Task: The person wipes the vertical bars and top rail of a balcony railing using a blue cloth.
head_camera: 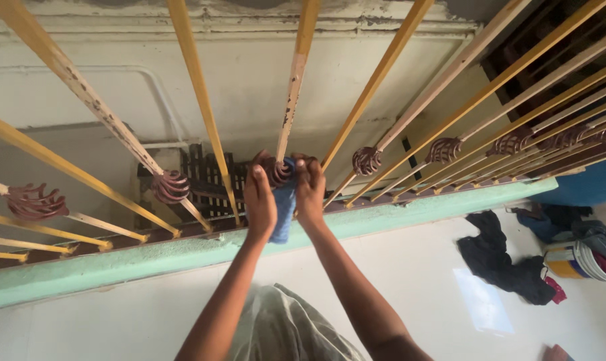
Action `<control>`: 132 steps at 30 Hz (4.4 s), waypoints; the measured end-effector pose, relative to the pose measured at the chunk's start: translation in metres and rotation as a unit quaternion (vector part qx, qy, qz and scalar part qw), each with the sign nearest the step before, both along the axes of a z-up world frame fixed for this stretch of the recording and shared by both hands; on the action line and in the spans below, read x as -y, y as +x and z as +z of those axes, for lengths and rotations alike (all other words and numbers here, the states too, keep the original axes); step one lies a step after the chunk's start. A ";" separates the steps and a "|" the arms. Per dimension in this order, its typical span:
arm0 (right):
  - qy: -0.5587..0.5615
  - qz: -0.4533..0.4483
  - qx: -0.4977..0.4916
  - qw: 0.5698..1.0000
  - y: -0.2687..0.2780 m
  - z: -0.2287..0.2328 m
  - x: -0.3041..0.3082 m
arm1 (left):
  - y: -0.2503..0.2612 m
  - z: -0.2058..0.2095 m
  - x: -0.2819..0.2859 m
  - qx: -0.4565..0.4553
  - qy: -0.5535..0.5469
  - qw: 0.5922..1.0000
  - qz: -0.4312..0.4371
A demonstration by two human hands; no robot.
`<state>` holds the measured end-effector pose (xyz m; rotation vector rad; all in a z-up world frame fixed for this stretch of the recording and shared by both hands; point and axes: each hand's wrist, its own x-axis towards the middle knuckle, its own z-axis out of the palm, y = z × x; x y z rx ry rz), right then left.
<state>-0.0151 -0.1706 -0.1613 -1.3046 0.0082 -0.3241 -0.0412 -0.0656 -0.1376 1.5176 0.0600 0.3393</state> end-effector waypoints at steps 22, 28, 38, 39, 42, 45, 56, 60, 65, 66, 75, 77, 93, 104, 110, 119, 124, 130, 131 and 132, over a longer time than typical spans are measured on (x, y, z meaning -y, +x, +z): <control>-0.423 -0.161 0.227 0.862 -0.047 0.004 -0.044 | -0.017 0.011 -0.042 -0.031 -0.093 0.984 -0.146; -0.339 -0.179 0.173 0.907 -0.043 0.007 -0.075 | -0.022 -0.004 -0.047 -0.036 -0.032 0.991 -0.122; -0.103 0.136 0.023 0.985 0.008 0.005 -0.026 | -0.039 -0.025 -0.063 -0.105 -0.042 0.981 -0.155; -0.106 0.171 0.021 0.979 0.013 -0.003 -0.022 | -0.040 -0.027 -0.064 -0.111 -0.045 0.980 -0.158; -0.098 0.258 -0.018 0.961 0.028 -0.022 -0.010 | -0.042 -0.023 -0.068 -0.115 -0.029 0.980 -0.163; -0.109 0.321 -0.035 0.940 0.030 -0.020 0.008 | -0.044 -0.011 -0.074 -0.111 0.002 0.982 -0.151; -0.383 -0.015 0.125 0.915 -0.057 0.013 -0.051 | -0.018 -0.019 -0.049 -0.117 -0.075 0.980 -0.142; -0.484 -0.030 0.189 0.854 -0.054 -0.021 -0.044 | -0.019 -0.009 -0.047 -0.045 -0.072 0.983 -0.160; -0.703 -0.095 0.289 0.643 -0.018 -0.049 -0.009 | -0.022 -0.014 -0.050 -0.187 -0.090 0.968 -0.143; -0.730 -0.106 0.316 0.597 -0.011 -0.043 0.002 | -0.023 -0.018 -0.050 -0.162 -0.114 0.968 -0.154; -0.745 -0.099 0.456 0.476 0.022 -0.024 0.017 | -0.023 -0.027 -0.046 -0.148 -0.119 0.971 -0.147; -0.729 -0.105 0.471 0.486 0.026 -0.035 0.023 | -0.025 -0.026 -0.049 -0.152 -0.115 0.970 -0.151; -0.909 -0.059 0.266 0.314 0.012 0.055 -0.062 | -0.031 -0.060 -0.047 -0.204 -0.110 0.969 -0.079; -0.918 0.041 0.165 0.358 0.024 0.023 -0.064 | -0.049 -0.059 -0.063 -0.190 -0.124 0.970 -0.092; -0.868 -0.075 0.400 0.284 0.018 0.034 -0.025 | -0.046 -0.047 -0.056 -0.145 -0.124 0.975 -0.112; -0.782 -0.004 0.483 0.394 0.020 -0.022 0.050 | -0.053 -0.044 -0.063 -0.145 -0.178 0.958 -0.170; -0.676 0.117 0.439 0.580 -0.010 -0.029 0.076 | -0.056 -0.036 -0.047 -0.214 -0.066 0.965 -0.135; -0.331 0.107 0.226 0.910 -0.063 0.040 0.072 | -0.057 0.005 -0.011 -0.044 -0.029 0.965 -0.255; -0.304 0.116 0.232 0.917 -0.068 0.052 0.072 | -0.055 0.009 -0.003 -0.038 -0.040 0.965 -0.255; -0.277 0.125 0.239 0.922 -0.071 0.062 0.073 | -0.053 0.013 0.006 -0.033 -0.052 0.965 -0.254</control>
